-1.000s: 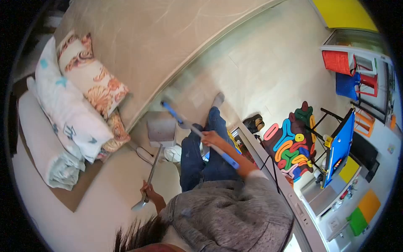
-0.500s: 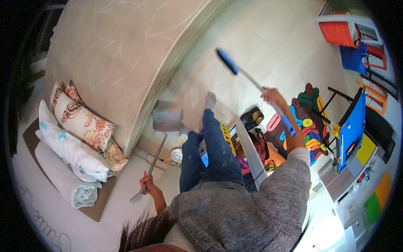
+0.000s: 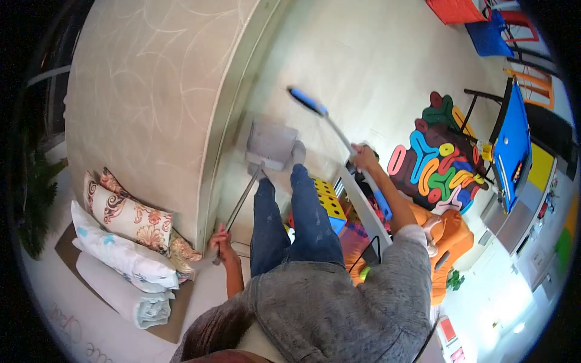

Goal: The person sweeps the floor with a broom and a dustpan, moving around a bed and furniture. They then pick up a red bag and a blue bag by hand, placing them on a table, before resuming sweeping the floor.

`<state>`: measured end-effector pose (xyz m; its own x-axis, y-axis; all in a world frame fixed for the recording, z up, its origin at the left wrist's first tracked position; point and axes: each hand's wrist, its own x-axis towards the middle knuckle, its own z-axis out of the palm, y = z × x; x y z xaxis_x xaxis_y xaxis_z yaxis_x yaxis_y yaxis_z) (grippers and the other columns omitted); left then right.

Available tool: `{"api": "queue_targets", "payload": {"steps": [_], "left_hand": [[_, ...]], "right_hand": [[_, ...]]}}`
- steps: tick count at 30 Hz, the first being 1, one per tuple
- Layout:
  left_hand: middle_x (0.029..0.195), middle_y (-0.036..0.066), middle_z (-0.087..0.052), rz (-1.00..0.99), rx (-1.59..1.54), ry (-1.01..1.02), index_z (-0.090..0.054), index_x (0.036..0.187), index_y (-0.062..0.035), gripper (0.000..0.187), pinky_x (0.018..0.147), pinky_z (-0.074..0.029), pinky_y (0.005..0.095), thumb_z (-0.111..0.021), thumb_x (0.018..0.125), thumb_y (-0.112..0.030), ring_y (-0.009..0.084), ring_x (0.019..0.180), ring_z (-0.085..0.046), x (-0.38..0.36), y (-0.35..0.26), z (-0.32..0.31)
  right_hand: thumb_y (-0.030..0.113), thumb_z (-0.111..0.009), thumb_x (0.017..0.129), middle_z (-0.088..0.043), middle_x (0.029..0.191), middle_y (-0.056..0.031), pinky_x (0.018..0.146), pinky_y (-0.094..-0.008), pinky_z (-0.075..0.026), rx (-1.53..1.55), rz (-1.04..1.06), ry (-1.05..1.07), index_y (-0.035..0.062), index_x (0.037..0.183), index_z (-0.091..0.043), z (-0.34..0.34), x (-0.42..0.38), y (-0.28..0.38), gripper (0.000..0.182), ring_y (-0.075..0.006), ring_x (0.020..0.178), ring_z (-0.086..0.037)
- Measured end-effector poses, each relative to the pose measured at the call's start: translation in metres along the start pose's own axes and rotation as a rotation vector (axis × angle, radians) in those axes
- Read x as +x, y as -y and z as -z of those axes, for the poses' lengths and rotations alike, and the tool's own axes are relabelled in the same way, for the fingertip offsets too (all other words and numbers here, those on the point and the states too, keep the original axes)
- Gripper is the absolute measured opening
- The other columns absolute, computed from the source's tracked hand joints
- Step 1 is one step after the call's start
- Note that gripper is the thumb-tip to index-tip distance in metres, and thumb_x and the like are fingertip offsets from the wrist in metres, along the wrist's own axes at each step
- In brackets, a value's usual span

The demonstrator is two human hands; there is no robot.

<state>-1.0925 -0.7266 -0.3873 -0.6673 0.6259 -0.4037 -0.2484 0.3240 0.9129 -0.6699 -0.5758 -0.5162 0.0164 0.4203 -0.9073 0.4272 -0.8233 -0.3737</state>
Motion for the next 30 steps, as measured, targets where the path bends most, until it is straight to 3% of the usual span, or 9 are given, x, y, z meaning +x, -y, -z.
{"api": "queue_targets", "payload": {"steps": [3, 7, 9, 13, 15, 23, 26, 28, 30], "left_hand": [[0.061, 0.01, -0.048, -0.181, 0.006, 0.241, -0.044, 0.057, -0.0032, 0.017, 0.082, -0.033, 0.0479, -0.055, 0.069, -0.009, 0.0232, 0.069, -0.051, 0.038, 0.015, 0.006], [0.059, 0.01, -0.048, -0.326, 0.055, 0.426, -0.045, 0.054, -0.0027, 0.018, 0.083, -0.032, 0.0502, -0.053, 0.07, -0.008, 0.0199, 0.059, -0.05, 0.093, 0.005, -0.018], [0.059, 0.011, -0.048, -0.339, 0.066, 0.505, -0.045, 0.054, -0.0026, 0.018, 0.082, -0.033, 0.0501, -0.052, 0.07, -0.006, 0.02, 0.06, -0.05, 0.112, -0.004, -0.031], [0.06, 0.01, -0.048, -0.294, 0.113, 0.587, -0.044, 0.054, -0.0027, 0.018, 0.084, -0.032, 0.0472, -0.051, 0.071, -0.005, 0.0211, 0.066, -0.051, 0.141, -0.019, -0.048], [0.061, 0.009, -0.048, -0.208, 0.106, 0.597, -0.044, 0.054, -0.0026, 0.018, 0.086, -0.032, 0.0454, -0.051, 0.071, -0.004, 0.0207, 0.068, -0.05, 0.149, -0.023, -0.058], [0.074, 0.01, -0.049, -0.124, 0.189, 0.829, -0.043, 0.06, -0.0039, 0.014, 0.076, -0.038, 0.0304, -0.054, 0.068, -0.003, 0.0273, 0.097, -0.043, 0.174, -0.027, -0.062], [0.072, 0.01, -0.049, -0.142, 0.251, 0.827, -0.043, 0.059, -0.0031, 0.014, 0.08, -0.036, 0.0347, -0.052, 0.07, -0.004, 0.0267, 0.091, -0.045, 0.173, -0.034, -0.063], [0.065, 0.01, -0.049, -0.172, 0.262, 0.777, -0.043, 0.055, -0.002, 0.018, 0.085, -0.032, 0.043, -0.049, 0.072, -0.004, 0.0245, 0.079, -0.05, 0.166, -0.04, -0.072], [0.065, 0.01, -0.049, -0.183, 0.288, 0.782, -0.043, 0.055, -0.0019, 0.019, 0.085, -0.033, 0.0434, -0.05, 0.072, -0.004, 0.0261, 0.079, -0.05, 0.169, -0.042, -0.073]], "right_hand": [[0.003, -0.048, 0.063, -0.047, 0.051, -0.0053, 0.034, -0.0255, -0.036, -0.218, 0.079, -0.373, 0.0134, 0.119, -0.032, -0.028, 0.008, 0.02, 0.059, -0.0107, 0.035, -0.042], [0.004, -0.046, 0.066, -0.042, 0.05, -0.0002, 0.036, -0.0207, -0.037, 0.499, 0.254, -0.242, 0.0157, 0.123, -0.022, -0.094, -0.039, -0.006, 0.063, -0.0081, 0.037, -0.039], [0.001, -0.044, 0.066, -0.04, 0.049, 0.0022, 0.035, -0.0187, -0.034, 0.921, 0.108, -0.093, 0.0156, 0.123, -0.022, -0.109, -0.107, 0.0, 0.063, -0.0056, 0.038, -0.037], [0.002, -0.045, 0.068, -0.041, 0.05, 0.0021, 0.033, -0.0203, -0.033, 0.646, -0.008, -0.24, 0.0159, 0.123, -0.021, -0.212, -0.19, -0.027, 0.062, -0.0072, 0.036, -0.037], [0.004, -0.046, 0.069, -0.04, 0.05, 0.0014, 0.032, -0.0212, -0.034, 0.903, -0.175, -0.12, 0.0169, 0.124, -0.019, -0.255, -0.22, -0.039, 0.063, -0.0083, 0.036, -0.037], [0.01, -0.038, 0.074, -0.033, 0.041, 0.0013, 0.031, -0.0207, -0.026, 2.15, -0.667, 0.261, 0.0062, 0.071, -0.045, -0.415, -0.219, -0.138, 0.009, -0.0086, 0.032, -0.03], [0.015, -0.039, 0.073, -0.034, 0.041, 0.0022, 0.033, -0.0229, -0.026, 2.392, -0.408, 0.233, 0.0088, 0.058, -0.042, -0.476, -0.162, -0.196, 0.017, -0.0098, 0.033, -0.032], [0.016, -0.04, 0.073, -0.035, 0.041, 0.0014, 0.035, -0.026, -0.027, 1.75, -0.25, 0.394, 0.0103, 0.053, -0.038, -0.46, -0.121, -0.185, 0.021, -0.0124, 0.036, -0.034], [0.015, -0.042, 0.071, -0.035, 0.043, -0.0001, 0.036, -0.0261, -0.028, 2.038, -0.172, 0.294, 0.0093, 0.052, -0.038, -0.469, -0.067, -0.162, 0.02, -0.0137, 0.038, -0.035]]}}
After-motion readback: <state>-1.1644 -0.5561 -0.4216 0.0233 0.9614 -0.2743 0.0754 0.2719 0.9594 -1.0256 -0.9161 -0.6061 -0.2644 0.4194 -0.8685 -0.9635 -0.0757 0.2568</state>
